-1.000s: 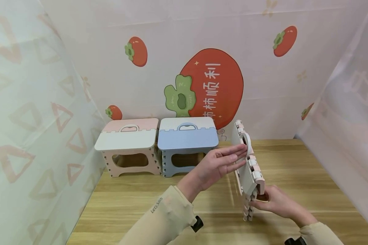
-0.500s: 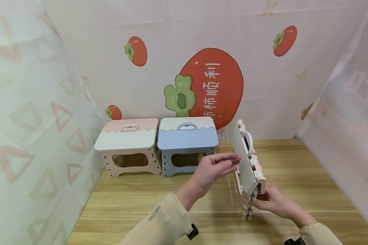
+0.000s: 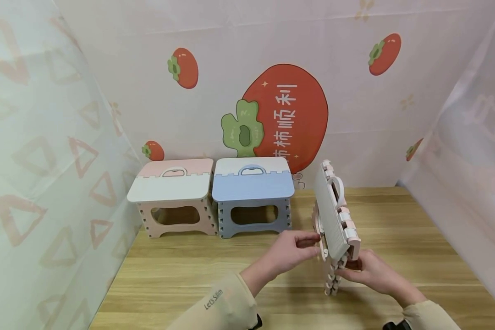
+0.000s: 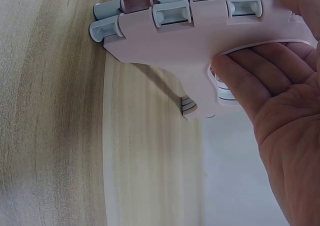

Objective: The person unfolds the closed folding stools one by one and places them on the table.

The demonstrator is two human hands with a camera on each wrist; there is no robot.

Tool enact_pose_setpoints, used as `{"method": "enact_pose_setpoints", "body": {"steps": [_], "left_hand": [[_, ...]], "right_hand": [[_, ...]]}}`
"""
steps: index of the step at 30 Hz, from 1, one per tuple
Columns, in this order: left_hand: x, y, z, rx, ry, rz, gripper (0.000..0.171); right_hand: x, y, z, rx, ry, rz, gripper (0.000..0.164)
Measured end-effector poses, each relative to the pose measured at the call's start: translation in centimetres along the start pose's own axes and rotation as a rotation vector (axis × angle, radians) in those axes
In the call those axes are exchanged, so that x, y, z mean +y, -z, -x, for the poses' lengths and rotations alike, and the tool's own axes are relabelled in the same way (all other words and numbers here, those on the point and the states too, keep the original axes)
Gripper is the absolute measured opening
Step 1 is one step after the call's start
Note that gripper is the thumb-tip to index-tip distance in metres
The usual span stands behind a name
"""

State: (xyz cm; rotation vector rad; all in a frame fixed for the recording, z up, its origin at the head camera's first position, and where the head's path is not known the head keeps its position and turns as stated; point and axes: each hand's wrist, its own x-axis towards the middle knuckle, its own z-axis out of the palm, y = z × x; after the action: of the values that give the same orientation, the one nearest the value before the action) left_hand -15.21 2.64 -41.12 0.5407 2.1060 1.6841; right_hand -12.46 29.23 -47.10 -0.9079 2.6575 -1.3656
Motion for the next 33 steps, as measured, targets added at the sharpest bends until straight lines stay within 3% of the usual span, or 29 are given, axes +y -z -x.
{"method": "enact_pose_setpoints", "body": {"steps": [5,10,22,33], "left_hand": [[-0.9,-0.8,0.0,-0.027,0.007,-0.151,0.049],[-1.3,-1.5,0.0,-0.027,0.004,-0.235,0.051],[-2.0,-3.6,-0.4,0.015,-0.022,-0.221,0.053],[-2.2,-4.4,-1.0,0.069,-0.043,-0.262,0.041]], "right_hand": [[0.0,0.0,0.0,0.006,-0.004,0.008,0.031],[-0.1,-0.1,0.0,0.01,-0.006,0.002,0.029],[0.3,-0.4,0.1,0.047,0.005,0.017,0.028],[0.4,-0.6,0.1,0.055,0.02,0.032,0.029]]}}
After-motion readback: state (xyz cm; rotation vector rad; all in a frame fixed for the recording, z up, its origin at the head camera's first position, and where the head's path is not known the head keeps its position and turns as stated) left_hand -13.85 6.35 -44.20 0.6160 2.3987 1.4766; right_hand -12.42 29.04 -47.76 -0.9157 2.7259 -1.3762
